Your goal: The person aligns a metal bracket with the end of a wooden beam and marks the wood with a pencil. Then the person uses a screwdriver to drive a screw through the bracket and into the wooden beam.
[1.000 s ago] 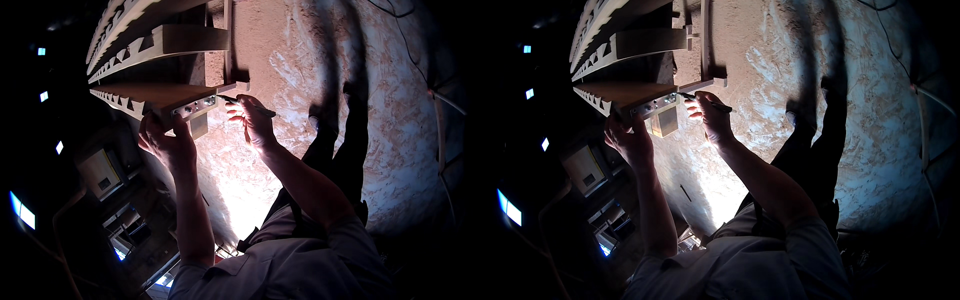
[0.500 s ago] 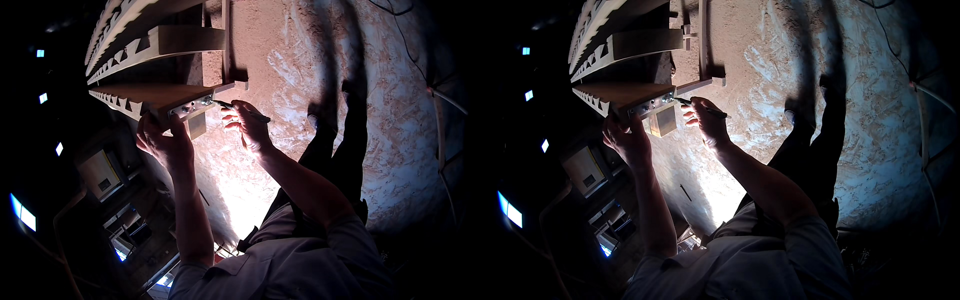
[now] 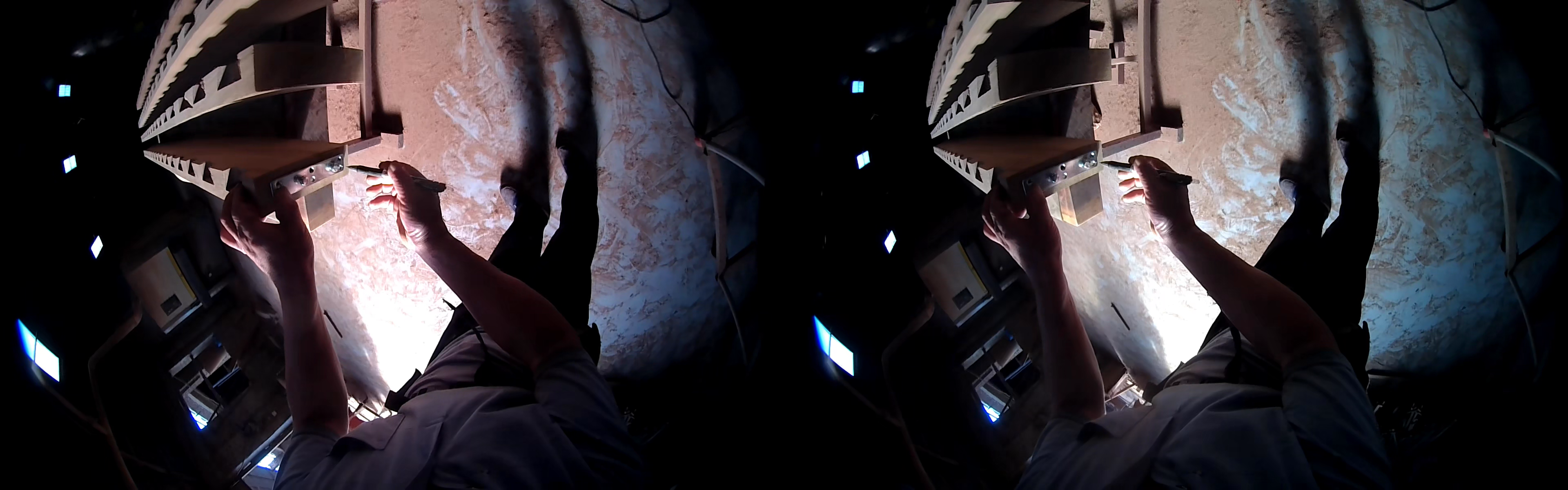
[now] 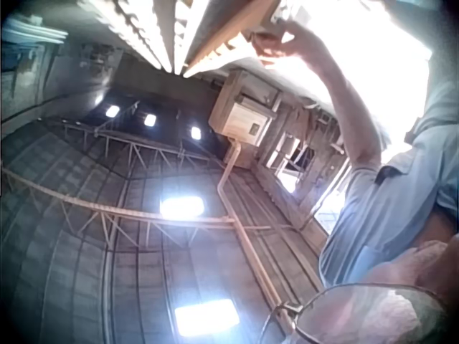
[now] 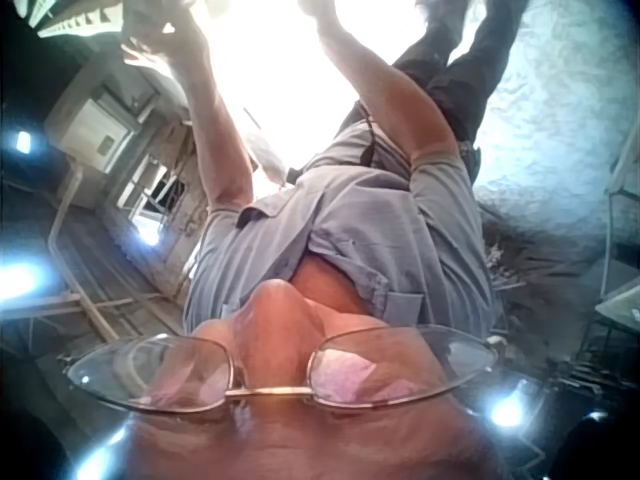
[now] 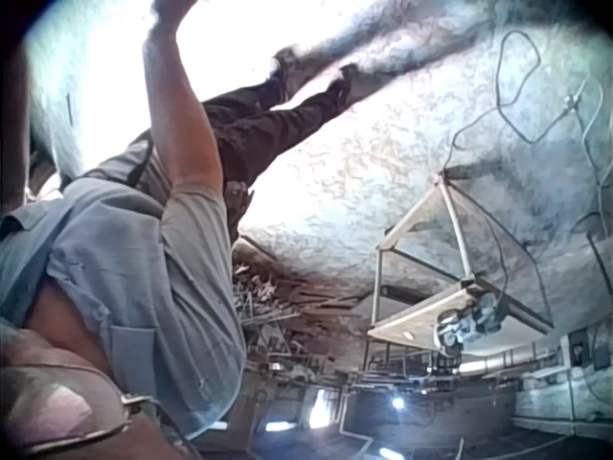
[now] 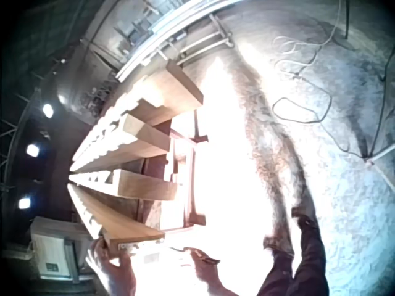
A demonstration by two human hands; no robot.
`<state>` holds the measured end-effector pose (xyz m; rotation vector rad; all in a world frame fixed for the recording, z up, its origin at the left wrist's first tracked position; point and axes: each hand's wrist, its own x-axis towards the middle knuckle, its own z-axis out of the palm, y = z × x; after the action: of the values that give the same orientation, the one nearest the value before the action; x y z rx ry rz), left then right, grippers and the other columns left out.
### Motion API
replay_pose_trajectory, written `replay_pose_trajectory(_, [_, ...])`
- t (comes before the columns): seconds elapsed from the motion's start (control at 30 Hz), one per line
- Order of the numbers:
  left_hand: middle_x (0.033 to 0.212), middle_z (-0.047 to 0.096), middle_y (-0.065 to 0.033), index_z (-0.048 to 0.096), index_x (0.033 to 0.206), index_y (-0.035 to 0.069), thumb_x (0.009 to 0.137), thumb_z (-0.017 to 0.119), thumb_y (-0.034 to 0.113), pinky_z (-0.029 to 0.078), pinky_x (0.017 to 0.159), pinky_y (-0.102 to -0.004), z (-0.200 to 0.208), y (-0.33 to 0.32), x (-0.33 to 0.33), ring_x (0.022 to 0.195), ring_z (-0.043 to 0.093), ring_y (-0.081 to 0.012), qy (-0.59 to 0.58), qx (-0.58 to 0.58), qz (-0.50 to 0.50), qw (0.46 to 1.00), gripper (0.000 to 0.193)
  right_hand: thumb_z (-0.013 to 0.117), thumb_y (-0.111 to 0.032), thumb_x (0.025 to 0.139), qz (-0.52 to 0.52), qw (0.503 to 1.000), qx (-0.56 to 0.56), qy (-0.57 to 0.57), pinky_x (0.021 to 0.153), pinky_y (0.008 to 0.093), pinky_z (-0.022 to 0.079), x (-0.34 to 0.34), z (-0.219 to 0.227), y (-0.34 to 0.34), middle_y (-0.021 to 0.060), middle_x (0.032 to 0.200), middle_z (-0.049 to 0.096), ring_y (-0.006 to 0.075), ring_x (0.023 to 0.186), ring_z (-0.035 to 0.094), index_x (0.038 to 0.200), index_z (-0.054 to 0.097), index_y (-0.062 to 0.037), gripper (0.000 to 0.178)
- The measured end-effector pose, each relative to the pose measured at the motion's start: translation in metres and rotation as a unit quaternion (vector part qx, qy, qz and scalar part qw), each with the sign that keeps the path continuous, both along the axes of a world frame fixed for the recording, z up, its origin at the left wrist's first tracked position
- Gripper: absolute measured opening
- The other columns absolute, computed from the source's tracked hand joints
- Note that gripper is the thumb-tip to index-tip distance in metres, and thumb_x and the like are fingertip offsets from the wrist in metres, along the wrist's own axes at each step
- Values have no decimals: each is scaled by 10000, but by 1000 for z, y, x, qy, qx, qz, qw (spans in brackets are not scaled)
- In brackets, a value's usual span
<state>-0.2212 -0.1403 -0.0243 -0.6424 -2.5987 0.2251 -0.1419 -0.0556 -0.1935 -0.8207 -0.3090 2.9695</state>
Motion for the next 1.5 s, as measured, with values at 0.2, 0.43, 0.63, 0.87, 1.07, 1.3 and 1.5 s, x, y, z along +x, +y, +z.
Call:
replay_pose_trajectory(0.2, [1240,564,-152,529,1259,-11,819,728,205,327,1010,-485,0,2,2,1139,489,-313,-2,15,-1,1000,529,610,-314,988,73,989,128,8,681,312,578,-30,12,27,117,935,701,173,778,678,1065,670,27,356])
replay_pose_trajectory(0.43, [1245,550,-149,492,1273,5,799,742,202,332,995,-506,-1,3,3,1140,478,-339,11,38,-27,999,570,600,-257,993,184,971,150,12,629,334,601,-49,30,31,91,992,666,165,842,658,1200,629,-12,322])
replay_pose_trajectory(0.63, [1249,537,-152,481,1273,36,816,708,211,341,1001,-552,1,8,2,1137,474,-377,-7,67,-11,998,539,645,-283,982,148,988,26,36,582,339,582,-40,22,34,78,882,639,177,741,651,1105,612,-16,295])
replay_pose_trajectory(0.87, [1312,525,-150,483,1366,36,826,792,209,473,887,-400,15,18,25,1165,480,-324,-23,109,8,994,645,659,-234,968,97,990,-92,37,615,384,609,-12,13,62,125,839,677,238,729,711,1043,588,-32,227])
replay_pose_trajectory(1.07, [1086,668,-147,648,1133,7,842,737,22,547,767,-368,33,45,57,987,648,-304,-186,182,-7,966,304,680,-280,961,33,980,-171,93,668,382,484,-13,-32,111,60,815,593,192,718,577,998,587,-86,218])
replay_pose_trajectory(1.3, [1037,677,-135,633,1174,10,848,711,-11,547,807,-388,83,93,-7,929,655,-297,-70,60,-79,993,335,665,-302,971,76,989,-90,89,643,368,542,-58,-12,142,117,814,663,208,689,652,1012,597,-32,281])
replay_pose_trajectory(1.5, [1334,571,-155,549,1342,25,890,725,306,433,965,-450,75,104,-48,1192,558,-318,-29,-70,-122,990,561,680,-278,963,103,986,-107,77,587,328,541,-85,-5,145,127,779,673,200,669,671,1054,595,-18,288])
